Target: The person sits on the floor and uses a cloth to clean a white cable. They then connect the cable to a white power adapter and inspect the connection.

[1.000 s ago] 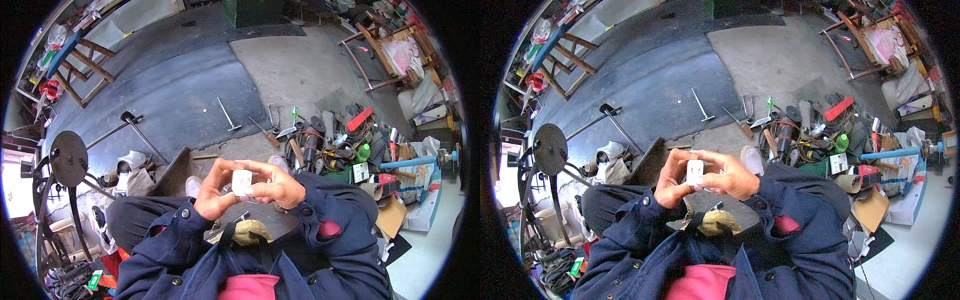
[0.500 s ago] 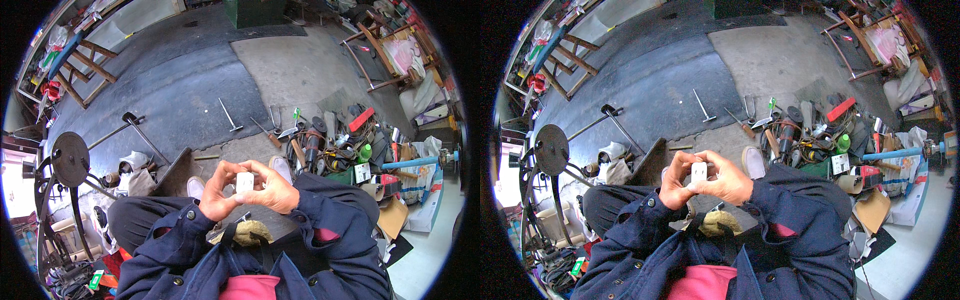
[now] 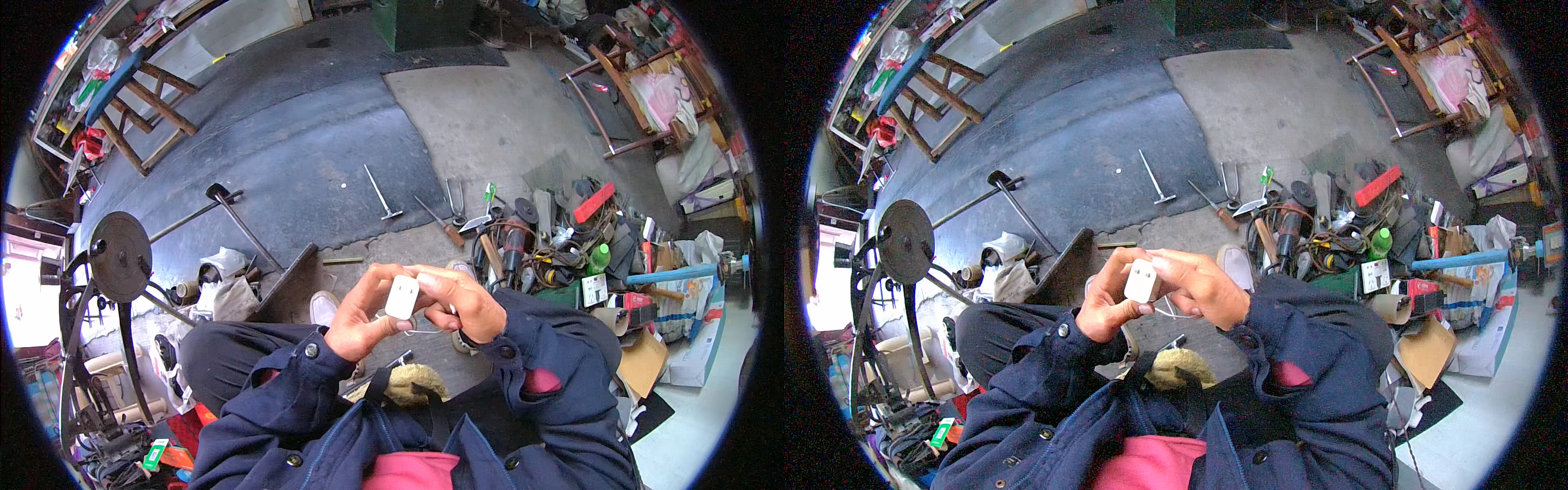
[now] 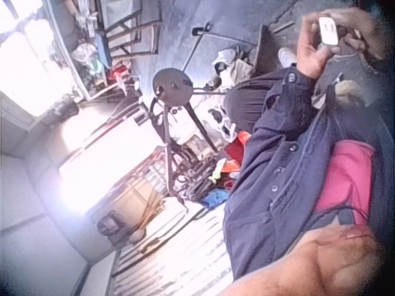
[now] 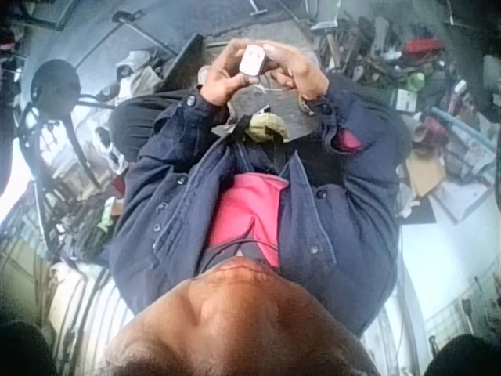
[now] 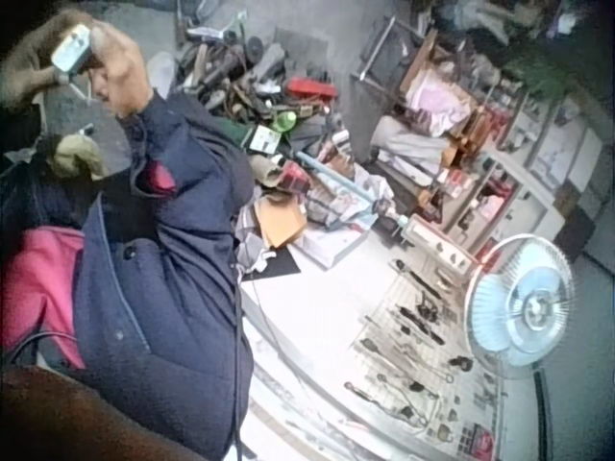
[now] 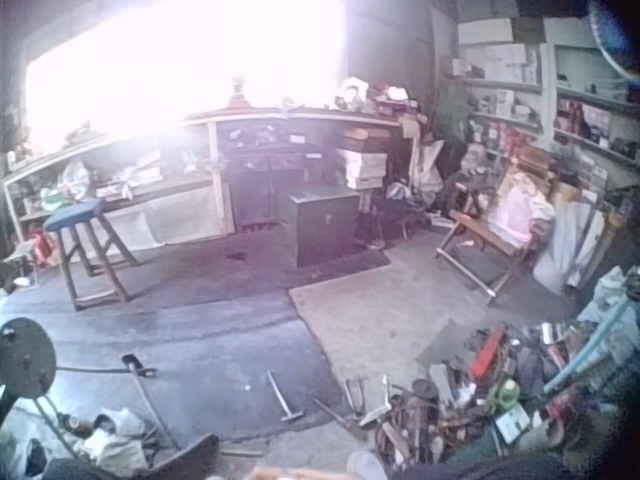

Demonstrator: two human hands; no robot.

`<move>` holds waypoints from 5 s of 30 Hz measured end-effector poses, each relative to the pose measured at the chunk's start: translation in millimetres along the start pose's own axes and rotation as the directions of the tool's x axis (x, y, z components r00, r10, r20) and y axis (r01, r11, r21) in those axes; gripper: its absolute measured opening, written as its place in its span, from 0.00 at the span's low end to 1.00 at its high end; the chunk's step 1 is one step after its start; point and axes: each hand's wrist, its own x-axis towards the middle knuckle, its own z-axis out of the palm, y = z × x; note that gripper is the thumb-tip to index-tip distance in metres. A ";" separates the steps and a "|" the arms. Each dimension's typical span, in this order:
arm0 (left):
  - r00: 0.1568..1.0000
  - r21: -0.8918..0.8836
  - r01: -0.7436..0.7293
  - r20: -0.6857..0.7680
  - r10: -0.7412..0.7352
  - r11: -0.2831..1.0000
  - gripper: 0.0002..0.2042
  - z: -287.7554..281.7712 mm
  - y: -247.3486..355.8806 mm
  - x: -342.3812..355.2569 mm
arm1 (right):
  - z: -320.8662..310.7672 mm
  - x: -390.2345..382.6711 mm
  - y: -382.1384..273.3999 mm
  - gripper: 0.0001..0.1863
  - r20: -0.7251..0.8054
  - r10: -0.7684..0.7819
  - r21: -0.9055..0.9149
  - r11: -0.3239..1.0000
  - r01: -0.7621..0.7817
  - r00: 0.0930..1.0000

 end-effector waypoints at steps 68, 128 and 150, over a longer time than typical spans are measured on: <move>0.976 0.071 -0.050 0.213 0.034 0.996 0.33 -4.2 -9.7 2.8 | -4.7 -3.8 22.1 0.25 -0.121 0.085 -0.014 0.996 -0.087 0.989; 0.983 0.174 -0.132 0.152 0.105 0.976 0.35 -7.3 -21.4 7.5 | -7.9 -4.6 29.6 0.30 -0.157 0.042 0.051 0.998 -0.034 0.987; 0.993 0.340 -0.097 0.092 0.070 0.936 0.24 -5.7 -44.9 3.0 | -3.0 2.7 28.4 0.23 -0.283 0.158 -0.075 0.980 -0.186 0.946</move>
